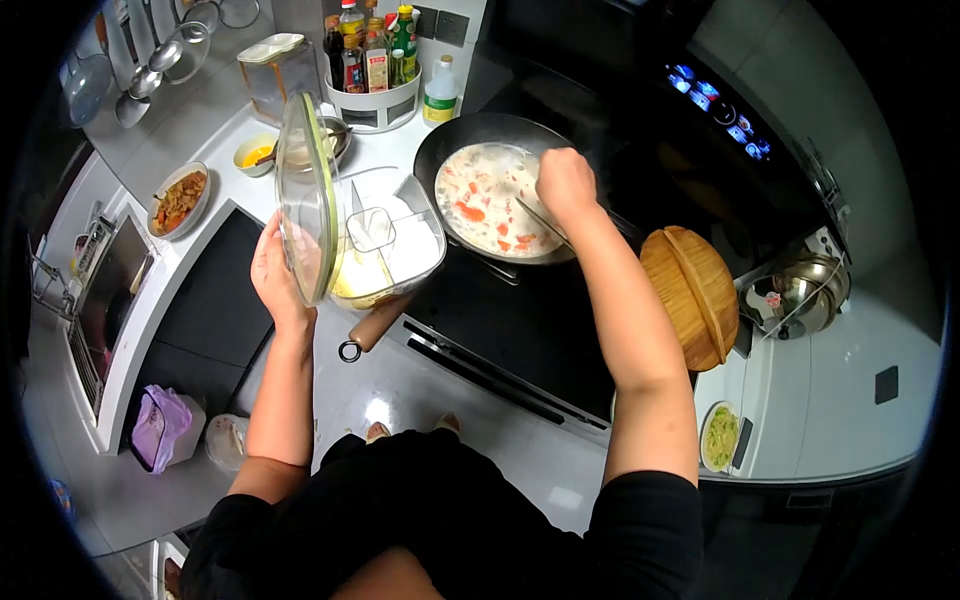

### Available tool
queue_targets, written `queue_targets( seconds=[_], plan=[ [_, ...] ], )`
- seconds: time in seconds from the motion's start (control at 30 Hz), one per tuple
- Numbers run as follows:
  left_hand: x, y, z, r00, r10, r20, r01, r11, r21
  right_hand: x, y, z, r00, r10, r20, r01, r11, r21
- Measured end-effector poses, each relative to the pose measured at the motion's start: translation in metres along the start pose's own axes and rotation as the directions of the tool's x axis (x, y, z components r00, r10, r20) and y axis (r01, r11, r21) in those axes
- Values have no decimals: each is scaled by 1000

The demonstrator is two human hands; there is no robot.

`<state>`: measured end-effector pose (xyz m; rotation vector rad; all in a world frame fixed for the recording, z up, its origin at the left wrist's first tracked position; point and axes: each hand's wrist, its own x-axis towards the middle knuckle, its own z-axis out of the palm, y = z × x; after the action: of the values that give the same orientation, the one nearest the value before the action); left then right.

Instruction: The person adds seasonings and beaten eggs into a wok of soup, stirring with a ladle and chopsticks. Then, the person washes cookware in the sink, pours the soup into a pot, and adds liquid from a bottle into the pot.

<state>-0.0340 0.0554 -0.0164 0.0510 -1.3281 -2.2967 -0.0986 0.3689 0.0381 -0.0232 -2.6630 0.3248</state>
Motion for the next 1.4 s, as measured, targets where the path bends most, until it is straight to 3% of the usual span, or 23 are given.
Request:
queue_targets(
  seconds=[0.03,0.07,0.1,0.13,0.2,0.27,0.33,0.4,0.47,0.63,0.8,0.93,1.0,1.07,1.17,1.3,1.4],
  plan=[
    [0,2,3,1000,-8,-24,7,1000,-14,0,2,-1,993,-113,-20,102,949,-299],
    [-1,3,3,999,-20,-50,19,1000,-25,-1,4,-3,993,-119,-15,109,948,-300],
    [-1,3,1,998,-23,-55,21,1000,-22,-7,-17,-24,999,44,14,-46,991,122],
    [0,3,-1,999,-18,-31,18,1000,-24,-14,-36,-43,977,184,110,-215,832,512],
    [0,3,-2,1000,-19,-8,19,1000,-21,-28,-60,-69,973,144,180,-230,591,773],
    [1,4,0,1000,-7,-28,6,1000,-28,-47,-80,-83,959,-12,284,-238,516,823],
    [2,2,-8,1000,-20,16,20,1000,-7,-66,-103,-89,927,-74,369,-258,589,766],
    [2,1,-10,997,-37,66,36,999,11,-74,-110,-73,949,-282,144,125,752,647],
    [2,1,-9,996,-35,79,36,999,-15,-78,-120,-71,941,-320,111,209,806,553],
    [1,5,-1,1000,-22,17,23,998,-63,-83,-121,-53,902,-429,-55,405,791,458],
    [0,6,-3,999,-11,36,12,999,-31,-93,-123,-44,785,-619,0,570,723,390],
    [-1,4,-3,1000,-7,24,8,999,-41,-92,-124,-42,841,-541,-30,479,717,506],
    [0,6,-4,1000,-10,13,11,999,-49,-90,-120,-42,963,-263,64,168,766,621],
    [-1,7,-4,1000,-4,15,4,999,-47,-90,-112,-37,976,-198,92,87,738,670],
    [-1,8,-3,1000,1,9,0,999,-49,-91,-109,-43,939,-70,337,-241,566,788],
    [-2,7,-3,1000,-4,21,5,999,-42,-90,-104,-42,912,-28,410,-361,424,831],
    [-1,4,-2,1000,-10,14,10,999,-47,-84,-95,-44,919,65,388,-393,172,903]
  ],
)
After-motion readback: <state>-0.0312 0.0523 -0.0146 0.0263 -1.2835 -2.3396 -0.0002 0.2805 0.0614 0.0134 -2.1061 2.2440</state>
